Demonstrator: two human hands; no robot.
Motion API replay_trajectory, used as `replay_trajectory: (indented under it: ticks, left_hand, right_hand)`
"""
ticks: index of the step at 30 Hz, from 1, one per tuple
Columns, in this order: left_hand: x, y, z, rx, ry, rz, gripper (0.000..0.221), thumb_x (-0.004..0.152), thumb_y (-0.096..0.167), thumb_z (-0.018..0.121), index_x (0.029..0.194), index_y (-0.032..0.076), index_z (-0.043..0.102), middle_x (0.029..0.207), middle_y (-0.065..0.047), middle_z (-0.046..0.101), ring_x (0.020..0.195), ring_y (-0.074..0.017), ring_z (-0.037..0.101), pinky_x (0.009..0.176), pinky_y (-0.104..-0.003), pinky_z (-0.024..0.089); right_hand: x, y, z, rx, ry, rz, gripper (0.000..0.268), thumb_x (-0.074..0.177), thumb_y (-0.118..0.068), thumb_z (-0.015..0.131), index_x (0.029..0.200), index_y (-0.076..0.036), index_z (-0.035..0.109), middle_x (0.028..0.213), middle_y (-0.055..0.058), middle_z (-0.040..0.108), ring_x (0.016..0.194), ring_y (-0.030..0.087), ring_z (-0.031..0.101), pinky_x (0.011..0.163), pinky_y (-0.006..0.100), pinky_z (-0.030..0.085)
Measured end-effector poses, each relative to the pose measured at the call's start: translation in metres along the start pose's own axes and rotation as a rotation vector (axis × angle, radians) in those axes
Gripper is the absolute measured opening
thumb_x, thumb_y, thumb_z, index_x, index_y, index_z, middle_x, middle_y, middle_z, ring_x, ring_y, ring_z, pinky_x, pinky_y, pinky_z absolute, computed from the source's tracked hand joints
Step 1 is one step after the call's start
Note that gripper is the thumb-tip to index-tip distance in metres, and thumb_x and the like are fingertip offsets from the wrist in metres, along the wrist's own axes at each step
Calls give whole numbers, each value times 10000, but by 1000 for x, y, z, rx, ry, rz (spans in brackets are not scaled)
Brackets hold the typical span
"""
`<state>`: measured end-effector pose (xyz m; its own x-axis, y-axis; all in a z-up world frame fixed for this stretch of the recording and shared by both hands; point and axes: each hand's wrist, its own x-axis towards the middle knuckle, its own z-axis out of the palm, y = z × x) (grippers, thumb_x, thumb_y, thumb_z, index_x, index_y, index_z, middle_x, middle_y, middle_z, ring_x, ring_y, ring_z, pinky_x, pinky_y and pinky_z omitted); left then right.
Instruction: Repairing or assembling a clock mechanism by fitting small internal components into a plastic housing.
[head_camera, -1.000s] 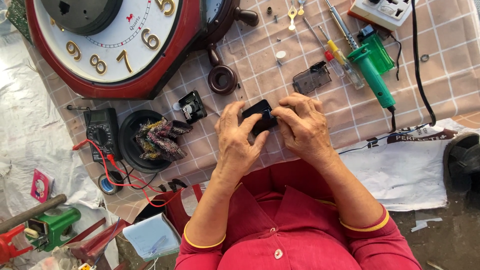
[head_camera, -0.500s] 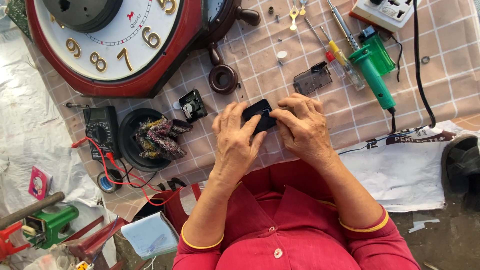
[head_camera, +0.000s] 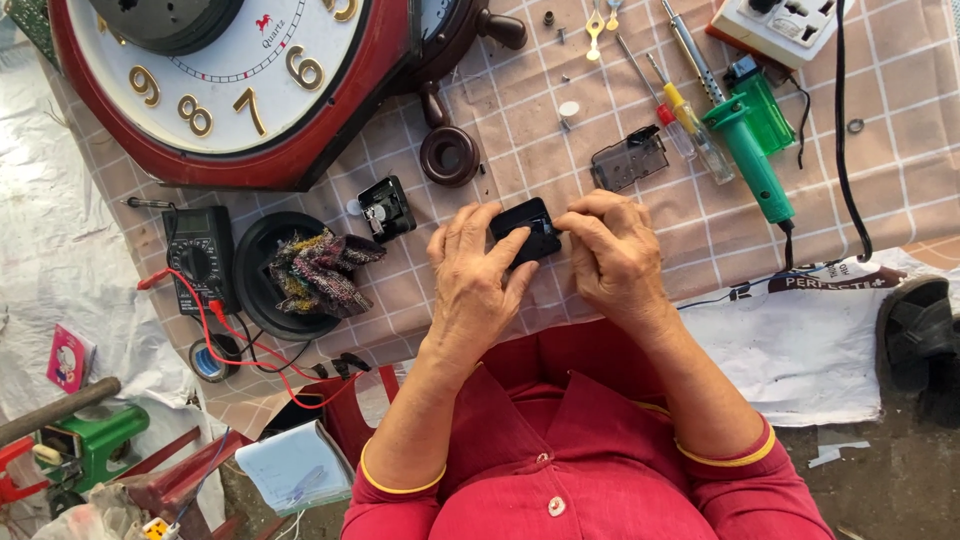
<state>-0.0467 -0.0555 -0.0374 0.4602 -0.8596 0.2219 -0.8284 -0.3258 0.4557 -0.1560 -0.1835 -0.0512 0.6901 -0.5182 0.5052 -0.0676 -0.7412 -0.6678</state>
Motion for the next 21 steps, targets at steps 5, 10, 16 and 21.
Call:
replay_trajectory:
  ticks: [5, 10, 16, 21]
  left_hand:
    - [2, 0, -3, 1, -22, 8, 288, 766, 308, 611, 1013, 159, 596, 1171, -109, 453, 1167, -288, 379, 935, -429, 215]
    - [2, 0, -2, 0, -31, 3, 274, 783, 301, 588, 1016, 158, 595, 1182, -109, 442, 1174, -285, 364, 939, -429, 201]
    - [1, 0, -1, 11, -19, 16, 269, 773, 285, 606, 1004, 146, 598, 1188, -113, 440, 1174, -284, 361, 940, -432, 200]
    - [-2, -4, 2, -4, -16, 31, 272, 799, 302, 573, 1032, 163, 587, 1213, -108, 425, 1187, -288, 350, 948, -436, 193]
  right_hand:
    - [2, -1, -1, -18, -33, -22, 102, 828, -69, 546, 879, -124, 615, 910, 61, 549, 912, 263, 565, 785, 327, 382]
    - [4, -3, -2, -36, -72, -43, 94, 814, -101, 557, 884, -138, 608, 943, 48, 543, 939, 252, 554, 799, 325, 366]
    - [4, -5, -3, -114, -196, -107, 233, 722, -206, 636, 948, -167, 598, 1061, 54, 499, 1048, 265, 491, 851, 357, 329]
    - [1, -3, 0, -187, -213, -126, 282, 726, -249, 642, 983, -154, 575, 1092, 70, 471, 1078, 273, 469, 867, 360, 320]
